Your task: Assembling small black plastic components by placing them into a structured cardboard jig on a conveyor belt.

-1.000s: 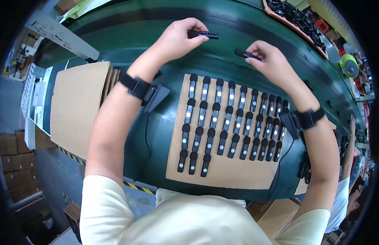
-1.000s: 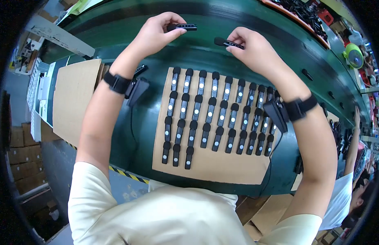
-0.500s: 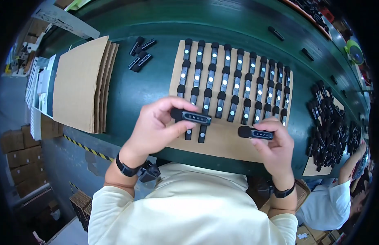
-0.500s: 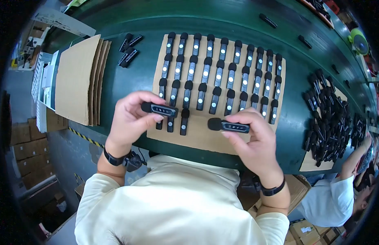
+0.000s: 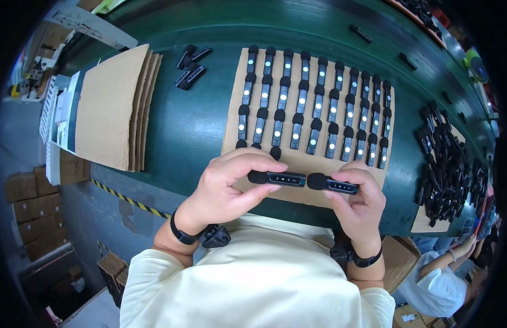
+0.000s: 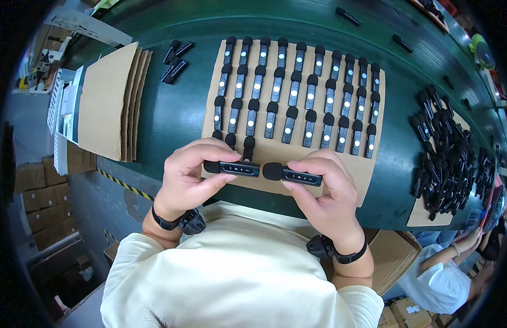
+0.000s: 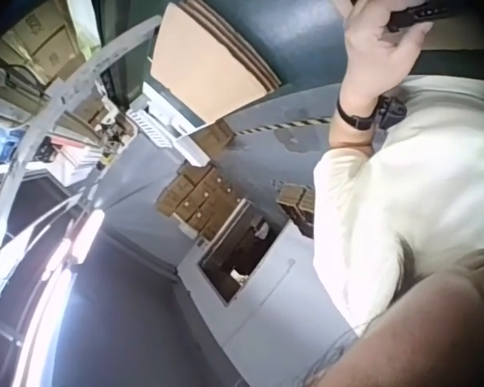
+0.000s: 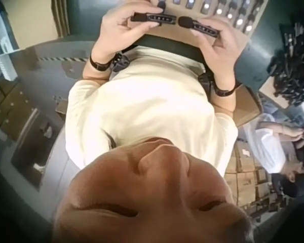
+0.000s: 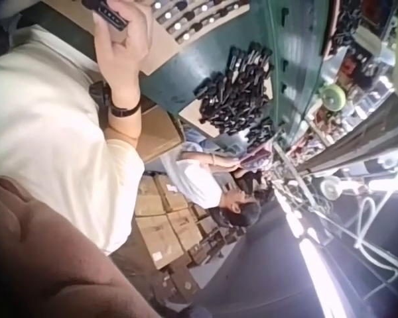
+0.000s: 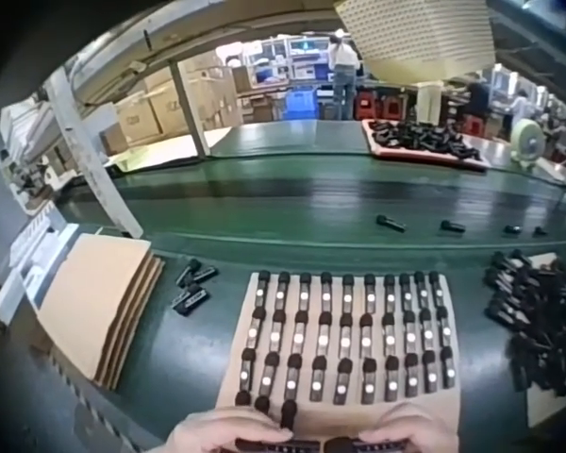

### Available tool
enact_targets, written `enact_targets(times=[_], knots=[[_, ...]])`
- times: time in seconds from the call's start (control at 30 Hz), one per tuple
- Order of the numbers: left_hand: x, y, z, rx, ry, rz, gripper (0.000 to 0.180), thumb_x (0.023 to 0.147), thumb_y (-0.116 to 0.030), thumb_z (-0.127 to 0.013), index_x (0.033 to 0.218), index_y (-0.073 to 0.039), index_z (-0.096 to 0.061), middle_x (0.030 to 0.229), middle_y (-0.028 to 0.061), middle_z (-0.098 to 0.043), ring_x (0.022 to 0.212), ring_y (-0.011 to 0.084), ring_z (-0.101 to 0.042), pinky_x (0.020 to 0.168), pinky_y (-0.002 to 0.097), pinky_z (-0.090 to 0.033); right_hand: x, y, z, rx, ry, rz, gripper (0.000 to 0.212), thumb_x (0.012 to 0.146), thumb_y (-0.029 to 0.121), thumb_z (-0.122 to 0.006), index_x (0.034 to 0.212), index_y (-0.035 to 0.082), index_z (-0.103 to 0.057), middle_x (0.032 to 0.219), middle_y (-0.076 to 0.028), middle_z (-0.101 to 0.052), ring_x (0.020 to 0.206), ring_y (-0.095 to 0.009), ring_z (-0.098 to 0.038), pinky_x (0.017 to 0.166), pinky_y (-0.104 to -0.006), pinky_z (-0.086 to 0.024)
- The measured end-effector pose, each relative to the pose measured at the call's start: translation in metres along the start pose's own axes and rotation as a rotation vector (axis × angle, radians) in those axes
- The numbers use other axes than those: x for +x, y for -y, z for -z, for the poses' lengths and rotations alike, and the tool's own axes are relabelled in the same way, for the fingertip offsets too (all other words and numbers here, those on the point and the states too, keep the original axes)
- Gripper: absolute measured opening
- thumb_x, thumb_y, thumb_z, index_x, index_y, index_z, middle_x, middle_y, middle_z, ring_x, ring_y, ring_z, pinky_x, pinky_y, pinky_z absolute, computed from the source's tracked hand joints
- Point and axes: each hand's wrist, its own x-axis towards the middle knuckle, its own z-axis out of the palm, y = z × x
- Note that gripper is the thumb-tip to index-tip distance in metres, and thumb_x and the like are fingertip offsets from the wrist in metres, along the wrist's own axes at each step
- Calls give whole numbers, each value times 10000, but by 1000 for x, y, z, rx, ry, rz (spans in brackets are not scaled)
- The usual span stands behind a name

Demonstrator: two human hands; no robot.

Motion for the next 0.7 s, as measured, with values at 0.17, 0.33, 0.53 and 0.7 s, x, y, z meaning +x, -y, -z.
enact_targets(times=[0.17,0.33,0.53,0.7], knots=[[0,1,-1,-25,33,22,307,747,66,-756,1042,39,-674,1004,165,-685,908,230,-658,816,308,-510,2,-1,0,-31,14,32,290,750,-54,-747,1004,1,-618,928,-98,-599,834,-181,-561,749,-272,-442],[0,5,-2,-44,7,14,340,725,17,-784,1052,-25,-698,978,116,-690,879,237,-671,775,312,-534,4,-1,-1,-49,18,28,290,743,-61,-743,998,5,-622,898,-92,-593,812,-179,-555,729,-274,-437],[4,4,0,-23,53,25,296,735,59,-771,1019,35,-689,987,163,-689,872,230,-664,781,309,-521,6,-2,-1,-52,14,6,286,740,-58,-741,993,7,-624,884,-86,-587,810,-177,-552,730,-271,-436],[7,8,-2,-31,54,-32,305,727,50,-783,1018,36,-692,985,164,-690,869,232,-664,788,315,-524,5,-6,0,-32,-11,9,279,745,-48,-741,993,6,-624,918,-93,-584,830,-174,-549,737,-270,-437]])
